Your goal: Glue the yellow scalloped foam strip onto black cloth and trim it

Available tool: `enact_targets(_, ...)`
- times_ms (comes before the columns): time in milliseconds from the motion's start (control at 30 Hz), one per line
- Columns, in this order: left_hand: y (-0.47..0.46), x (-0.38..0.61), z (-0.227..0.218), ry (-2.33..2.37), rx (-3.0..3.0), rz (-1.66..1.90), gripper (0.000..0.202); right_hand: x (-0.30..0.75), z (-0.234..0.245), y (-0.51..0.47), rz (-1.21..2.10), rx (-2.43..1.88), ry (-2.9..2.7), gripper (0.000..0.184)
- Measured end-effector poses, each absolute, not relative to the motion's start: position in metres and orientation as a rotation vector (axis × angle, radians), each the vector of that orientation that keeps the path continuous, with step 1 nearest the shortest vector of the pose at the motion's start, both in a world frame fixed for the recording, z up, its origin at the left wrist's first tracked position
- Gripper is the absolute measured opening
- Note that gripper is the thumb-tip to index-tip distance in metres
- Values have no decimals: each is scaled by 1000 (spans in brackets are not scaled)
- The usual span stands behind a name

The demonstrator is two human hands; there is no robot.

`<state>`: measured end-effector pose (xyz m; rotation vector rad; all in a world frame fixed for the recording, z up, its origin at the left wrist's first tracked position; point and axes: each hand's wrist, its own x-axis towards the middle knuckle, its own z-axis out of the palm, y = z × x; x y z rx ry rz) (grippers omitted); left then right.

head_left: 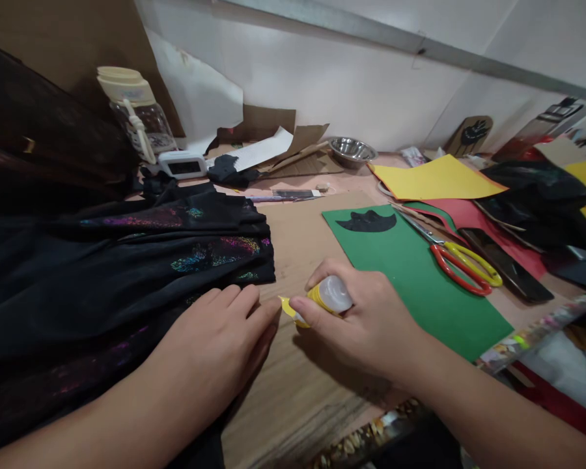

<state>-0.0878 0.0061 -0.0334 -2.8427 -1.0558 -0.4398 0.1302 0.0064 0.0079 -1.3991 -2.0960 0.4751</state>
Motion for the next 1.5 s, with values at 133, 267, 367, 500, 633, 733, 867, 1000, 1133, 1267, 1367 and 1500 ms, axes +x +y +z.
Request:
enact_targets(133,6,-88,-33,-1058,-2837,-435,7,131,9,4,509,-1403,-2105,28)
enact_targets(267,8,-87,-33,-1050,-2841,-439,7,131,9,3,511,-1427,-2120,31)
enact_targets(367,8,-87,-32,-1053,-2842,-421,7,131,11,3,483,-1444,-2131,31)
enact_targets(500,6,-87,-30,-1072,-2844,-377,6,136,18,1,454,-1492,-2164,33)
enact_targets(633,6,-87,-30,-1094,-2864,-336,14,142,26,1,462,-1507,-2109,30)
enact_targets(733,6,-88,-32,-1103,-2867,-362,16,141,24,2,479,-1464,-2053,26)
enact_targets(867,7,-88,-32,-1082,-2863,-361,13,137,16,4,476,-1481,-2095,28)
enact_targets(1000,6,-86,-32,-1076,-2850,-358,12,136,13,4,478,-1519,-2121,32)
enact_targets(1133,5,-87,-32,-1085,-2852,-366,12,137,15,4,443,-1517,-2134,32)
enact_targets(1267,5,-88,-31,-1076,-2850,-340,14,138,17,3,447,-1529,-2138,32)
enact_targets(1367,6,-87,-31,-1082,-2861,-332,16,140,18,2,458,-1565,-2135,33)
enact_targets(1500,7,-86,-32,-1096,-2850,-350,17,146,25,0,445,-1524,-2133,31)
